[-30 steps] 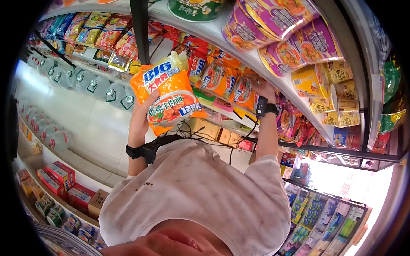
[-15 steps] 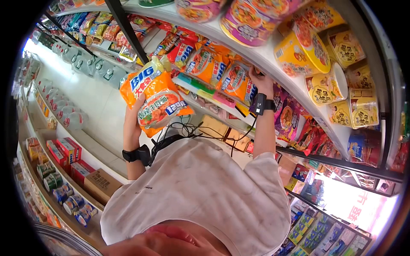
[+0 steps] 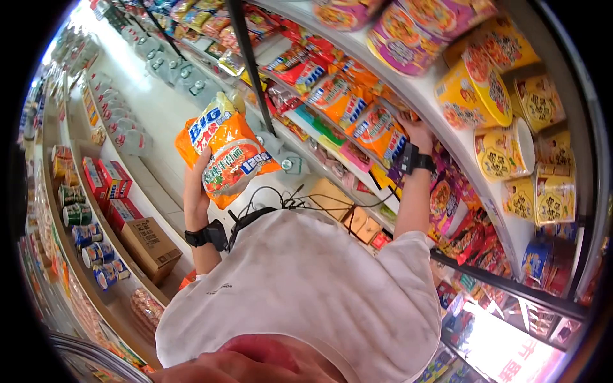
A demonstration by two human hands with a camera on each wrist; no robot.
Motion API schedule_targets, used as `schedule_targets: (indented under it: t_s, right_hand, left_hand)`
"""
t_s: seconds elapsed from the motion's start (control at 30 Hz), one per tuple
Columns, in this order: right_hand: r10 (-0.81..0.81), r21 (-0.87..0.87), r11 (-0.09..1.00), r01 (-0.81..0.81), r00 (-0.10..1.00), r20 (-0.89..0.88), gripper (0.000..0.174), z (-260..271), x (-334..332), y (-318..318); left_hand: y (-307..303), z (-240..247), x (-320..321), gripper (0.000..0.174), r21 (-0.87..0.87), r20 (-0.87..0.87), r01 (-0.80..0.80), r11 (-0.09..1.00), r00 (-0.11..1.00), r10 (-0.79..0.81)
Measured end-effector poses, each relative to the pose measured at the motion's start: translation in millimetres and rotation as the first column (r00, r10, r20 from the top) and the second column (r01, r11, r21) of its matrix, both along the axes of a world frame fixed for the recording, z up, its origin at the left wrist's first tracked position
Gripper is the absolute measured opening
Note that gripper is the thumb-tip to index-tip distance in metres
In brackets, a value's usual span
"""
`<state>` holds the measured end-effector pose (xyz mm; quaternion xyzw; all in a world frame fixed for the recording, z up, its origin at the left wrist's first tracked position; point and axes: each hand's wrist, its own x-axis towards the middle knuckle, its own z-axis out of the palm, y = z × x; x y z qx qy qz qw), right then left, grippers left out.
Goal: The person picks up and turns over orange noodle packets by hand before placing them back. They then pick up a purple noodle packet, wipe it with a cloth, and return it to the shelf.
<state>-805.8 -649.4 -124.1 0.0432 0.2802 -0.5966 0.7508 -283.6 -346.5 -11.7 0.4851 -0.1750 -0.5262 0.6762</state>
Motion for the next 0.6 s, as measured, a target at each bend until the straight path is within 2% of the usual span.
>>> schedule_targets:
  t_s: [0.1, 0.2, 0.27, 0.3, 0.33, 0.37, 0.4, 0.43, 0.53, 0.57, 0.6]
  right_hand:
    - [-0.031, -0.009, 1.0, 0.03, 0.989, -0.143, 0.063, 38.9, 28.2, 10.9]
    - [0.016, 0.047, 0.999, -0.007, 0.982, -0.187, 0.058, 43.9, 23.1, 7.7]
    - [0.054, -0.01, 0.998, -0.058, 0.966, -0.254, 0.058, 15.7, 5.2, -6.1]
    - [0.092, -0.133, 0.979, -0.157, 0.912, -0.4, 0.059, -10.9, -11.9, -26.9]
    - [0.05, -0.288, 0.894, -0.342, 0.716, -0.696, 0.059, -42.4, -37.0, -49.1]
    - [-0.167, -0.348, 0.765, -0.543, 0.355, -0.92, 0.059, -35.7, -32.2, -50.0]
    - [-0.221, -0.148, 0.81, -0.567, -0.062, -0.973, 0.072, -22.5, -32.7, -41.1]
    - [-0.209, 0.065, 0.861, -0.504, -0.468, -0.858, 0.086, 29.7, 4.2, -6.7]
    - [-0.187, 0.027, 0.96, -0.278, -0.713, -0.675, 0.104, 73.7, 43.8, 22.6]
    - [-0.293, -0.048, 0.935, -0.352, -0.689, -0.663, 0.102, 66.9, 35.6, 17.5]
    - [-0.267, -0.026, 0.94, -0.341, -0.684, -0.679, 0.101, 62.8, 23.5, 7.7]
  left_hand:
    - [11.7, -7.4, 24.9, 0.055, -0.019, -0.022, -0.109, 0.994, 0.994, 0.108]
    - [24.4, -3.2, 42.1, 0.055, -0.027, -0.036, -0.152, 0.988, 0.988, 0.151]
    - [31.3, -5.9, 54.8, 0.055, -0.012, -0.064, -0.181, 0.983, 0.982, 0.18]
    - [32.5, -2.6, 55.9, 0.054, -0.022, -0.087, -0.215, 0.976, 0.973, 0.213]
    - [34.3, -3.1, 58.7, 0.054, -0.028, -0.092, -0.223, 0.974, 0.971, 0.22]
    - [34.0, -4.9, 59.1, 0.054, -0.035, -0.096, -0.229, 0.973, 0.97, 0.225]
    - [35.6, -5.8, 63.0, 0.054, -0.042, -0.104, -0.233, 0.972, 0.968, 0.228]
    - [37.6, -5.4, 65.1, 0.054, -0.054, -0.086, -0.24, 0.969, 0.968, 0.235]
    - [40.9, -10.4, 75.7, 0.054, -0.044, -0.101, -0.221, 0.974, 0.971, 0.216]
    - [40.8, -5.0, 74.3, 0.054, -0.043, -0.112, -0.222, 0.974, 0.97, 0.216]
    - [39.4, -3.4, 72.9, 0.054, -0.054, -0.107, -0.219, 0.974, 0.971, 0.212]
